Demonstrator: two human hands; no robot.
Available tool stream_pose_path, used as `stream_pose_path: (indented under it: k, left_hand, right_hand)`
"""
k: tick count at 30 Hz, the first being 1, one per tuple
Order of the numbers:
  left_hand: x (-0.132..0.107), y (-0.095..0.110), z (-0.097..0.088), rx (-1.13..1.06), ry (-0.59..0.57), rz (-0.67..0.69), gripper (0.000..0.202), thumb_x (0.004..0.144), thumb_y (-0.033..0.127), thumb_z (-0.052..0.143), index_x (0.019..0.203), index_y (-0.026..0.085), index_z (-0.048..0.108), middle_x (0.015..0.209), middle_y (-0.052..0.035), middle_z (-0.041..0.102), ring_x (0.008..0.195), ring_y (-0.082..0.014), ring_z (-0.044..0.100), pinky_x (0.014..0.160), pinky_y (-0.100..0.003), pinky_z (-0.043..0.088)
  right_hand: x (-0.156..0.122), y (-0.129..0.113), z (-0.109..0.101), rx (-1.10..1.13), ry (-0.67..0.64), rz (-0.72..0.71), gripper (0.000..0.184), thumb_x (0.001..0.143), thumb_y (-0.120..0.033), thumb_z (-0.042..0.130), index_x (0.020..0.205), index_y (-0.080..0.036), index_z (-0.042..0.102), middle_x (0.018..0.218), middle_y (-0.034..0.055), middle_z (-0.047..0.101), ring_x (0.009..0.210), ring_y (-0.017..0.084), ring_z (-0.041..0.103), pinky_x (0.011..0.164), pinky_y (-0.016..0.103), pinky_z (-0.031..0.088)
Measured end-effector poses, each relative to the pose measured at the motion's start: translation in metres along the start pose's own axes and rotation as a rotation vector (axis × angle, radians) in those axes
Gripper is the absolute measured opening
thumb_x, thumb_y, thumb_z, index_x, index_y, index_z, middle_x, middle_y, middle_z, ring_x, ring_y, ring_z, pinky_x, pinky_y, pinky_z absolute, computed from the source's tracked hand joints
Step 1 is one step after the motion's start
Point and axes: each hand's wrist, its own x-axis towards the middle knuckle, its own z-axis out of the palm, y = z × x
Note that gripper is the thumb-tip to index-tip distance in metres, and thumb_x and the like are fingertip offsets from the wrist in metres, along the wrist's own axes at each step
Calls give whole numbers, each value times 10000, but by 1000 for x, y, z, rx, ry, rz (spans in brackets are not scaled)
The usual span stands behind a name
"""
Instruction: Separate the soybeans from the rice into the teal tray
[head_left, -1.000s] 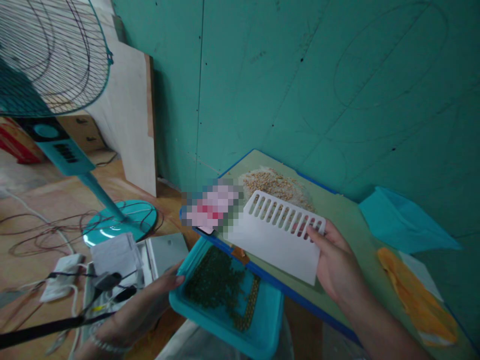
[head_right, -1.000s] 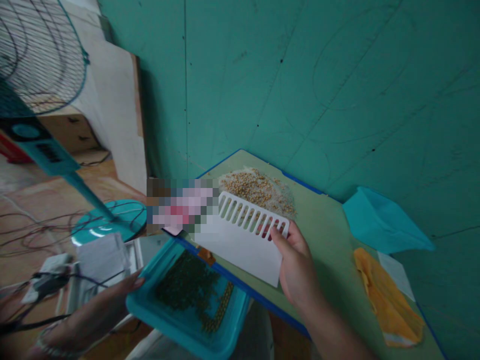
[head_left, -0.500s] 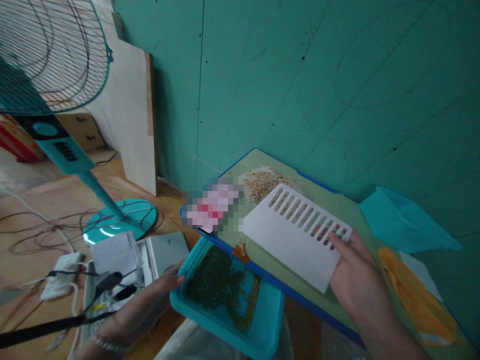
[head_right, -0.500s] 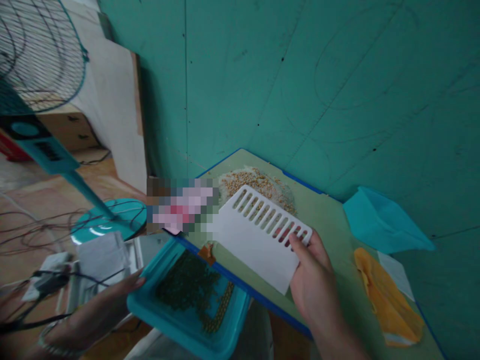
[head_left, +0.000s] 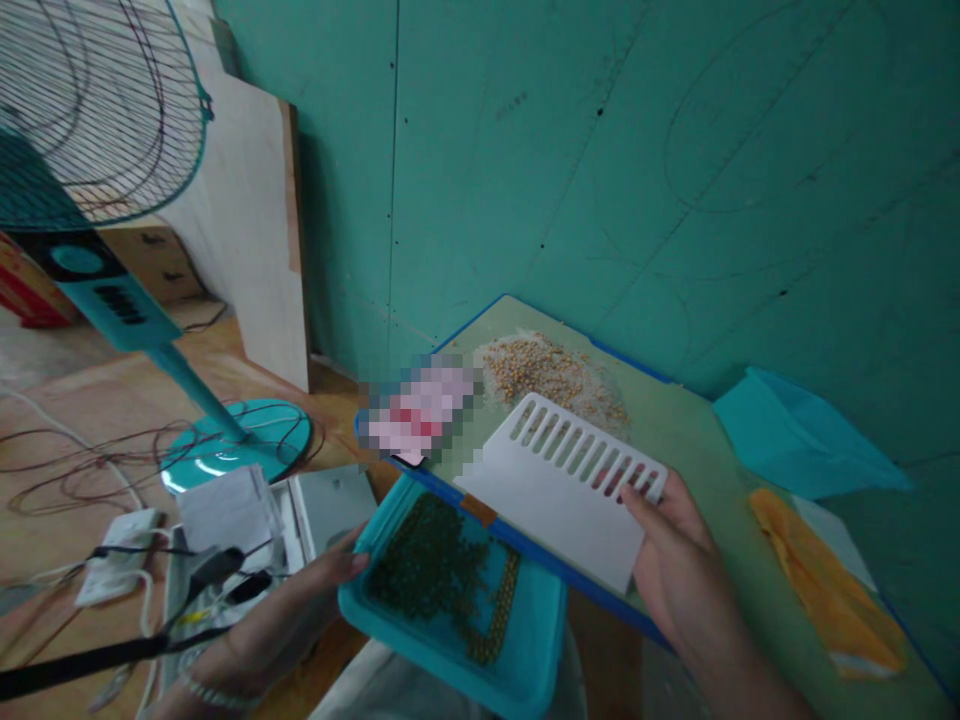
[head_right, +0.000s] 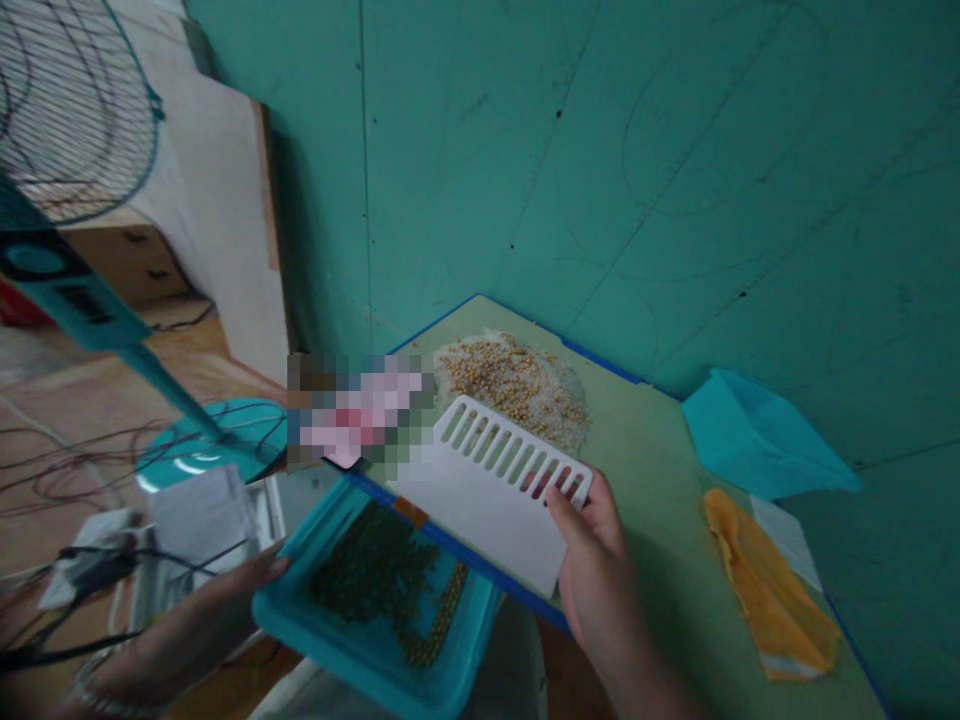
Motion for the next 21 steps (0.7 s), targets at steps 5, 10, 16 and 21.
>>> stream_pose_path:
  k: [5,10,16,21]
  left_hand:
    - [-2,-2,-3,36,17,15,399,761,339,535,1155,400,539,1279,153,540,1319,-192,224,1090,-325,82]
    - [-5,-3,-2,21,43,15,392,769,311,530,1152,397,545,1325,153,492,1316,-201,236,1087,-324,120]
    - [-6,-1,0,-58,88,-42,456,745,343,563,1196,379,511,1212,104,610,1266,-247,350,1049,-412,258]
    - [-3,-4,-2,-65,107,-120,619,704,380,616,1286,288,426,1121,22,678,1196,-293,446,1031,-460,280]
  right_hand:
    - [3,-1,5,7,-6,3,273,682,-268,670,928,-248,553,877,26,693,800,191,637,756,358,470]
    - [3,-6,2,29,50,-29,251,665,-250,680,890,-252,568,835,10,690,770,189,634,744,365,472]
    - [-3,-9,-20,-5,97,-3,243,639,-264,696,853,-249,581,787,20,684,714,203,631,678,364,479]
    - [-7,-8,-27,-13,135,23,311,614,-274,717,892,-248,580,790,20,688,697,191,633,664,338,481]
